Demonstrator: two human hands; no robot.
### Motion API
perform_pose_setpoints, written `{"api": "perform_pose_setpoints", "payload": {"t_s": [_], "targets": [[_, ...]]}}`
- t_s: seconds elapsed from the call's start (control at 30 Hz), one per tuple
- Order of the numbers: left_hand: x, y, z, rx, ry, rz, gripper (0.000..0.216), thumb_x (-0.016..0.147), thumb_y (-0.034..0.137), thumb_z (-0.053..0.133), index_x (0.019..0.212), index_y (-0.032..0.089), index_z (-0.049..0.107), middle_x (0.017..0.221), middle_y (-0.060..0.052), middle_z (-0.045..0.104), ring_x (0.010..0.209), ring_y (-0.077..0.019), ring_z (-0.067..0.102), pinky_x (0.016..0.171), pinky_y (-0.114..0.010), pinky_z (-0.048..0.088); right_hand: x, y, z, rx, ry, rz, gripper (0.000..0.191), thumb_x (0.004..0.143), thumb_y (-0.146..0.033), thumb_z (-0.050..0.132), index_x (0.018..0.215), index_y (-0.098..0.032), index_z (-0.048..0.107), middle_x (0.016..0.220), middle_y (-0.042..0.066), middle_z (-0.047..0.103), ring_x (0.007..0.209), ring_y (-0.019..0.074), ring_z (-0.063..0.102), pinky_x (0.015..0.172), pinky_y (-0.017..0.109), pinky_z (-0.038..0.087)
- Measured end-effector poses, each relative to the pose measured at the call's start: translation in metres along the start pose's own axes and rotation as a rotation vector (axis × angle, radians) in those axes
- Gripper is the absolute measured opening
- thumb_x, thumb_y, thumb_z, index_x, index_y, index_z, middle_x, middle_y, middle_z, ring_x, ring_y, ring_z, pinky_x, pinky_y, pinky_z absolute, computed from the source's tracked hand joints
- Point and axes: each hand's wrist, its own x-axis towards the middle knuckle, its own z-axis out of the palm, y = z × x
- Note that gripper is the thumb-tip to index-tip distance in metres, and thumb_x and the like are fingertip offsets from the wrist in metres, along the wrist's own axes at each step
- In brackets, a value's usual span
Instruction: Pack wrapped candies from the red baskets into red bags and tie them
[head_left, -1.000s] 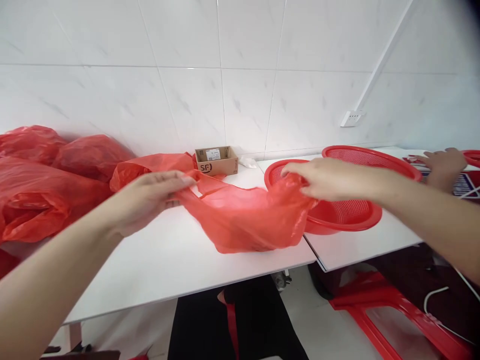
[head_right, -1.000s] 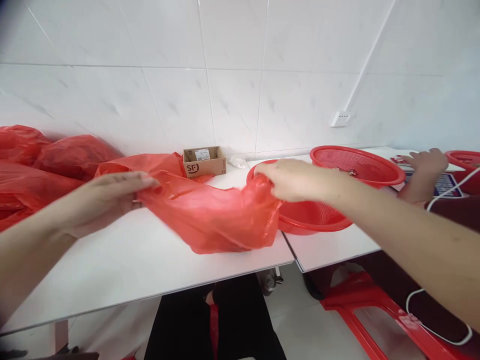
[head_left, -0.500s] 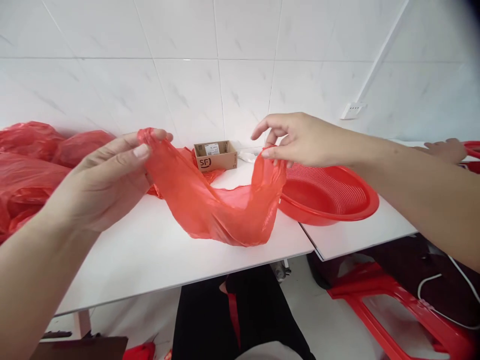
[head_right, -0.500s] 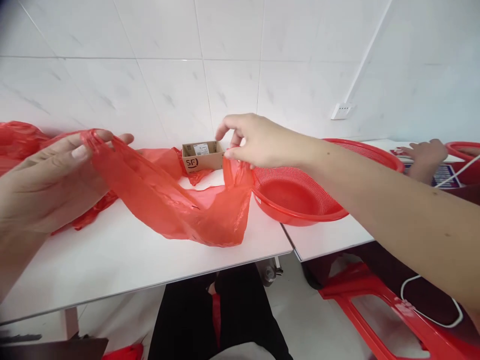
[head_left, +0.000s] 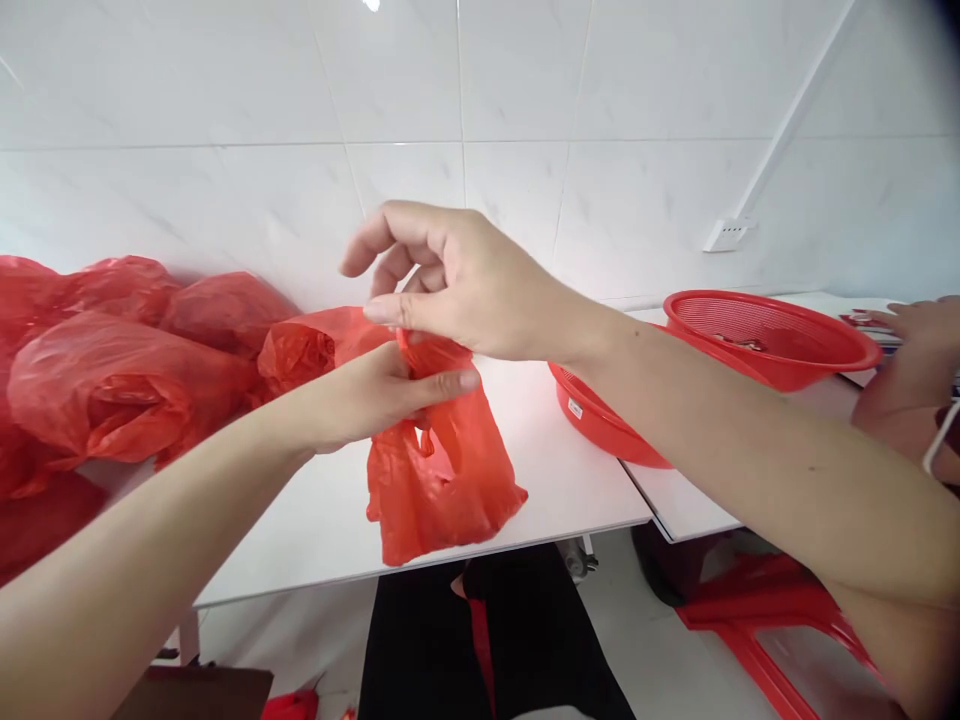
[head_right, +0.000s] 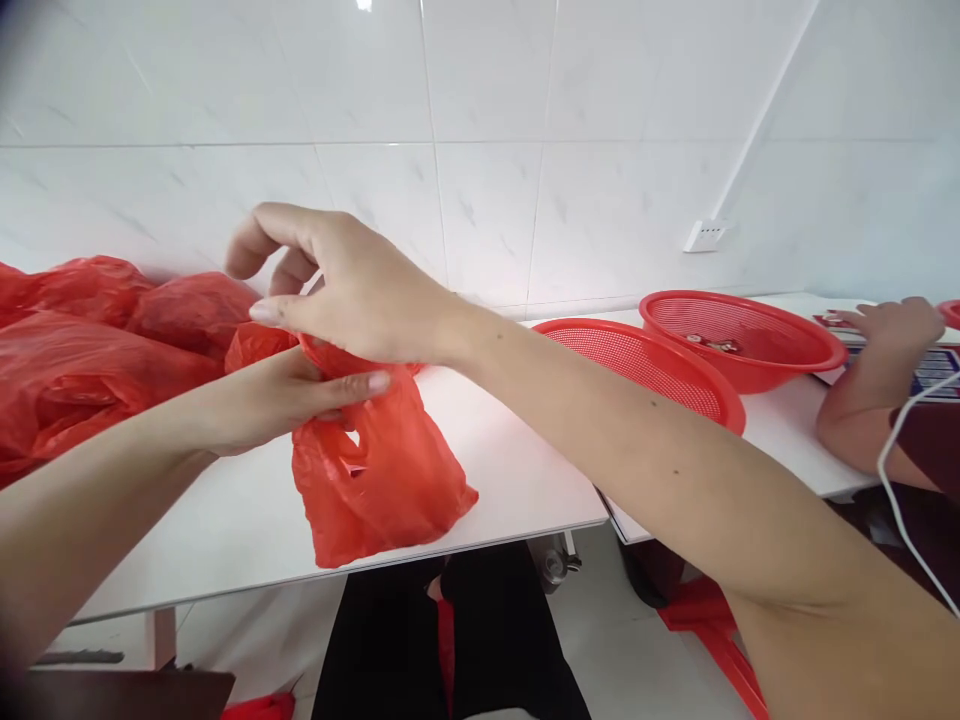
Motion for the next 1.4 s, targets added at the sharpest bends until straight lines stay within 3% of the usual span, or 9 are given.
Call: {"api": "perform_pose_setpoints", "payload": {"t_s": [0.17,0.3,0.5,0.6,0.73,0.9,1.03,1.27,1.4], "targets": [[-0.002,-0.009,0.001,-0.2,0.052,-0.108,0.039,0.09,0.054,0.05,0.097,0.022,0.072,0.078,-0.003,0.066,0.053,-0.0107,0.05,0.046,-0.024,0.044,-0.019,0.037,0.006,0.005,0.075,0.117,0.009,0.088,-0.024,0.062,0.096,-0.023,0.059,0.098,0.0,0.064,0.08,0.0128,0.061,0.068,0.028,0.05],[-0.001,-0.021,-0.002,-0.319,0.067,-0.195,0.039,0.087,0.055,0.056,0.079,0.018,0.067,0.058,0.0,0.057,0.044,-0.009,0.046,0.045,-0.024,0.043,-0.042,0.064,0.009,0.151,-0.026,0.211,0.011,0.089,-0.025,0.06,0.098,-0.021,0.056,0.081,0.0,0.062,0.076,0.0131,0.06,0.072,0.032,0.051],[0.001,-0.028,-0.007,-0.428,-0.014,-0.079,0.035,0.092,0.048,0.052,0.083,0.017,0.066,0.067,-0.004,0.067,0.056,-0.0136,0.061,0.058,-0.027,0.051,-0.058,0.03,0.008,0.179,0.119,0.159,0.01,0.087,-0.025,0.064,0.092,-0.022,0.056,0.082,-0.001,0.058,0.073,0.0121,0.057,0.069,0.029,0.05],[-0.002,-0.023,-0.01,-0.294,-0.061,-0.012,0.021,0.086,0.037,0.062,0.077,0.019,0.069,0.075,-0.002,0.069,0.066,-0.0146,0.062,0.063,-0.027,0.051,-0.058,0.021,0.011,0.173,0.124,0.105,0.01,0.087,-0.028,0.065,0.093,-0.023,0.058,0.09,0.0,0.061,0.085,0.0144,0.06,0.08,0.031,0.05],[-0.005,-0.018,-0.006,0.001,-0.105,0.051,0.01,0.081,0.02,0.062,0.08,0.022,0.071,0.081,0.001,0.07,0.074,-0.0147,0.063,0.065,-0.025,0.049,-0.056,0.053,0.024,0.208,0.161,0.16,0.017,0.096,-0.035,0.05,0.106,-0.024,0.059,0.107,0.003,0.063,0.104,0.016,0.059,0.095,0.034,0.046],[-0.004,-0.03,0.007,0.4,0.169,0.147,0.028,0.072,0.003,0.047,0.086,0.022,0.063,0.07,0.004,0.063,0.061,-0.0122,0.056,0.053,-0.022,0.04,-0.063,0.092,0.044,0.312,0.067,0.36,0.028,0.1,-0.037,0.038,0.118,-0.027,0.056,0.107,0.003,0.064,0.101,0.0176,0.059,0.091,0.036,0.047],[-0.004,-0.042,0.018,0.707,0.349,0.348,0.038,0.07,-0.001,0.041,0.095,0.021,0.059,0.097,-0.002,0.067,0.075,-0.0141,0.061,0.05,-0.022,0.037,-0.071,0.09,0.05,0.332,0.004,0.404,0.028,0.098,-0.029,0.042,0.123,-0.028,0.055,0.096,0.001,0.064,0.088,0.0176,0.061,0.085,0.037,0.049],[-0.01,-0.047,0.02,0.491,0.286,0.403,0.028,0.086,0.013,0.049,0.107,0.021,0.067,0.11,-0.005,0.067,0.096,-0.018,0.066,0.081,-0.03,0.054,-0.08,0.085,0.04,0.299,-0.062,0.395,0.021,0.098,-0.035,0.044,0.097,-0.021,0.06,0.094,0.003,0.063,0.087,0.0165,0.059,0.081,0.033,0.048],[-0.03,-0.063,0.007,0.482,0.252,0.283,0.032,0.094,0.035,0.05,0.12,0.026,0.067,0.128,-0.004,0.065,0.115,-0.0221,0.061,0.096,-0.035,0.05,-0.097,0.073,0.029,-0.08,-0.108,0.352,0.024,0.099,-0.033,0.041,0.086,-0.021,0.057,0.084,0.001,0.062,0.077,0.0147,0.056,0.071,0.03,0.043]]}}
